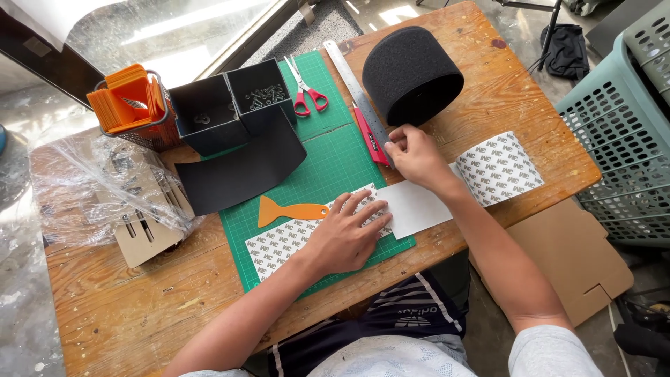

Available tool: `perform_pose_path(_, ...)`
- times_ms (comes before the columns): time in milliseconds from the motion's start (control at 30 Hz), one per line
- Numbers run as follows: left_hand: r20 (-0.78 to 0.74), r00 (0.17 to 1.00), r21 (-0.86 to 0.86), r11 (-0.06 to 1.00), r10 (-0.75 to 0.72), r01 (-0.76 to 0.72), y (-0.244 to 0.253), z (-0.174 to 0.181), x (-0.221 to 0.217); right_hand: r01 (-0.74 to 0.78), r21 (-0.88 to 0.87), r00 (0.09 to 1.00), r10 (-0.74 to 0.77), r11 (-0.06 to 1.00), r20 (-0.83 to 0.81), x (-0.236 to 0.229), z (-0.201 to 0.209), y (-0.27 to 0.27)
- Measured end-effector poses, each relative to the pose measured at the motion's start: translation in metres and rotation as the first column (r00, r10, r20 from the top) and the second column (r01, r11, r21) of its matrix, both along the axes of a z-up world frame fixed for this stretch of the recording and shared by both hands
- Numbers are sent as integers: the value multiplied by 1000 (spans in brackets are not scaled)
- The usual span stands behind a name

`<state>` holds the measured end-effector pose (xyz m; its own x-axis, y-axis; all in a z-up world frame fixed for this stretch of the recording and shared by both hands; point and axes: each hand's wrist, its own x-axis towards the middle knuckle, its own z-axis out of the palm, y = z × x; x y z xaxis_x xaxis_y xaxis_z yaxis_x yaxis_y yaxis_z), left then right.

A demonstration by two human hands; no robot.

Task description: The person smooths a strip of patterned adhesive tape onto a green cutting mat using an orange plastic squeegee. They then use a metal ruler and a red utility knife to cut the tape to size. Finally, the person peels the backing off the cut tape and applies it to a black foam strip.

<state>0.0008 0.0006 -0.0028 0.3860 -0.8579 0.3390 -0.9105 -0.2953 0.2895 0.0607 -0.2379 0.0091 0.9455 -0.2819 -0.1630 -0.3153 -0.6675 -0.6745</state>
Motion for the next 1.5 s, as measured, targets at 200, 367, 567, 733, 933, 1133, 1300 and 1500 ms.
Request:
perform_pose_path(200, 15, 1000, -10, 1000, 5, -5, -1, -1, 0, -50, -130, 991, 65, 990, 118, -7, 3, 7)
perform_pose_path(367, 3, 1000, -15, 1000, 8, -8, 1, 1, -1, 40, -469, 914, 157, 883, 373, -67, 48, -11)
perform_pose_path(567, 1, 999, -58, 997, -50, 50, 3, 1, 2, 209, -567, 972, -232, 797, 32, -119, 106, -47)
perform_pose_path(733, -23, 998, -45, 998, -52, 51, 2, 2, 2, 215, -433, 963, -265, 875, -56, -124, 102, -52)
perform_pose_path(933, 31, 999, -158, 986, -42, 46, 2, 2, 2, 199, -666, 979, -108, 719, 175, -124, 61, -62)
perform_pose_path(1133, 17, 999, -252, 966, -49, 52, 2, 5, 2, 239, -807, 971, -124, 540, 205, -127, 57, -42)
perform_pose_path(1300, -5, 1000, -317, 948, -21, 18, 1, 8, 1, 169, -765, 919, 181, 622, 350, -150, 76, -18)
perform_pose_path(1500, 8, 1000, -314, 949, -15, 16, 1, 8, 1, -45, -397, 991, -8, 917, -132, -128, 114, -3)
